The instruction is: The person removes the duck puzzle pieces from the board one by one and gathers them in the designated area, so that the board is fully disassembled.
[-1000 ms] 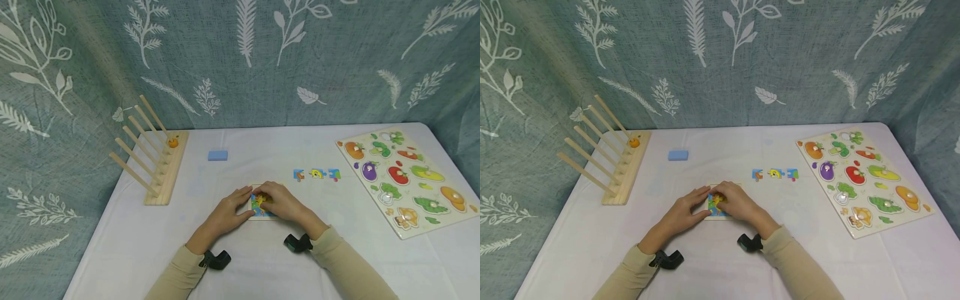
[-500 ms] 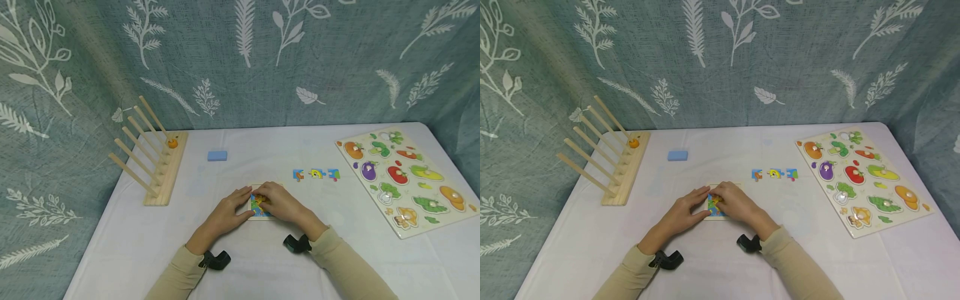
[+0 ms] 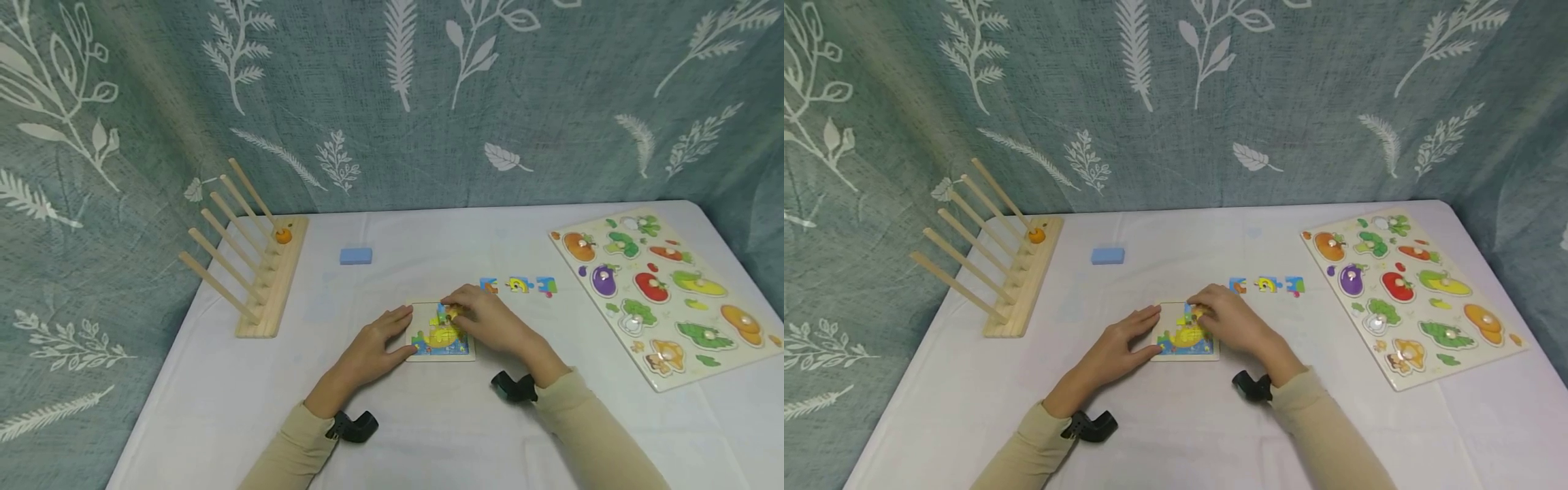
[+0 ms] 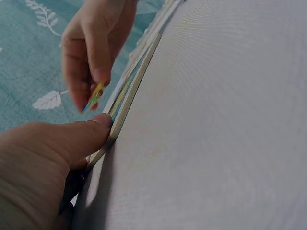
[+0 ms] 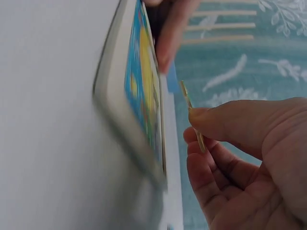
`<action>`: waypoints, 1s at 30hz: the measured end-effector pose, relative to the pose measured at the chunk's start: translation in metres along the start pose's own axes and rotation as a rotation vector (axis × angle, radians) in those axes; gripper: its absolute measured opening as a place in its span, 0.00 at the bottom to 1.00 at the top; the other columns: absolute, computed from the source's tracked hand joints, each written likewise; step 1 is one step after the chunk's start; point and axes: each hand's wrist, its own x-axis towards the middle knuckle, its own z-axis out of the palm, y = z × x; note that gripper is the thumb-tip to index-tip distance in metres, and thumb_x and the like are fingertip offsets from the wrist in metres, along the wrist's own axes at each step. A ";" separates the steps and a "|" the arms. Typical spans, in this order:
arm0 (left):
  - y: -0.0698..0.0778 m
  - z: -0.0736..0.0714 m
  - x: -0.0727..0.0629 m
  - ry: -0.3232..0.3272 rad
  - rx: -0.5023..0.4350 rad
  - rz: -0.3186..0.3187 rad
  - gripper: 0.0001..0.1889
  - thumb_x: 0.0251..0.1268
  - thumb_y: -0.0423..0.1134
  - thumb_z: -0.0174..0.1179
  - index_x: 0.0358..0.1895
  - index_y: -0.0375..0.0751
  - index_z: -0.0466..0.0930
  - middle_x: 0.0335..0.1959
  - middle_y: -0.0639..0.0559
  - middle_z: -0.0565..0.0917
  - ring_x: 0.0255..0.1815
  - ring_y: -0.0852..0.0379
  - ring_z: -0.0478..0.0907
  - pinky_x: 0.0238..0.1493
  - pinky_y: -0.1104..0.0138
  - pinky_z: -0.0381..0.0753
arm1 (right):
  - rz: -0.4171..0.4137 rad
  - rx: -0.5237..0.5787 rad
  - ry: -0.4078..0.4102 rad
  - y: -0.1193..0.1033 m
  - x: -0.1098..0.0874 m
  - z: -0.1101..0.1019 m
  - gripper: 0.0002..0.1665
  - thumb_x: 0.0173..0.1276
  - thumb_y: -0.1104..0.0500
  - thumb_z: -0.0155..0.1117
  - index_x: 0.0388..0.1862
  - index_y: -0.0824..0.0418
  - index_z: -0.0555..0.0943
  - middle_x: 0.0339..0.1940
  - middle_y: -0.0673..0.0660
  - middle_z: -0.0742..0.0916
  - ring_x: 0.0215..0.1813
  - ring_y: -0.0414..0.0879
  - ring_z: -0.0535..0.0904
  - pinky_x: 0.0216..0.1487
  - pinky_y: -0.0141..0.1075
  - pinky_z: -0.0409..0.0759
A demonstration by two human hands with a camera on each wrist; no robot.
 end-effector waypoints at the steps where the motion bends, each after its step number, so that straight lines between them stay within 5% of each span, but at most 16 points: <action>1: 0.000 0.000 0.000 0.001 0.002 -0.001 0.33 0.60 0.43 0.65 0.65 0.30 0.67 0.70 0.42 0.66 0.71 0.46 0.62 0.73 0.54 0.61 | 0.011 0.002 0.012 0.003 -0.003 -0.003 0.18 0.66 0.65 0.61 0.55 0.62 0.80 0.53 0.56 0.82 0.56 0.50 0.76 0.58 0.47 0.76; 8: 0.000 0.002 0.001 0.004 0.017 0.000 0.33 0.60 0.43 0.65 0.65 0.29 0.68 0.69 0.43 0.67 0.71 0.47 0.63 0.73 0.55 0.61 | 0.103 -0.001 0.073 0.026 -0.027 -0.014 0.19 0.65 0.66 0.61 0.55 0.61 0.80 0.58 0.62 0.80 0.68 0.62 0.67 0.68 0.56 0.67; 15: 0.001 0.000 0.000 0.004 0.014 -0.003 0.33 0.60 0.43 0.65 0.65 0.29 0.68 0.69 0.42 0.67 0.71 0.47 0.63 0.73 0.55 0.61 | 0.111 -0.020 0.108 0.037 -0.039 -0.015 0.18 0.64 0.67 0.62 0.54 0.62 0.81 0.54 0.61 0.82 0.59 0.57 0.75 0.60 0.52 0.76; 30: 0.002 0.000 0.000 -0.001 0.011 -0.022 0.33 0.60 0.43 0.65 0.65 0.30 0.67 0.70 0.44 0.66 0.72 0.47 0.62 0.73 0.55 0.61 | 0.103 -0.067 0.128 0.043 -0.042 -0.012 0.18 0.63 0.67 0.62 0.53 0.66 0.81 0.51 0.61 0.78 0.52 0.54 0.74 0.52 0.48 0.77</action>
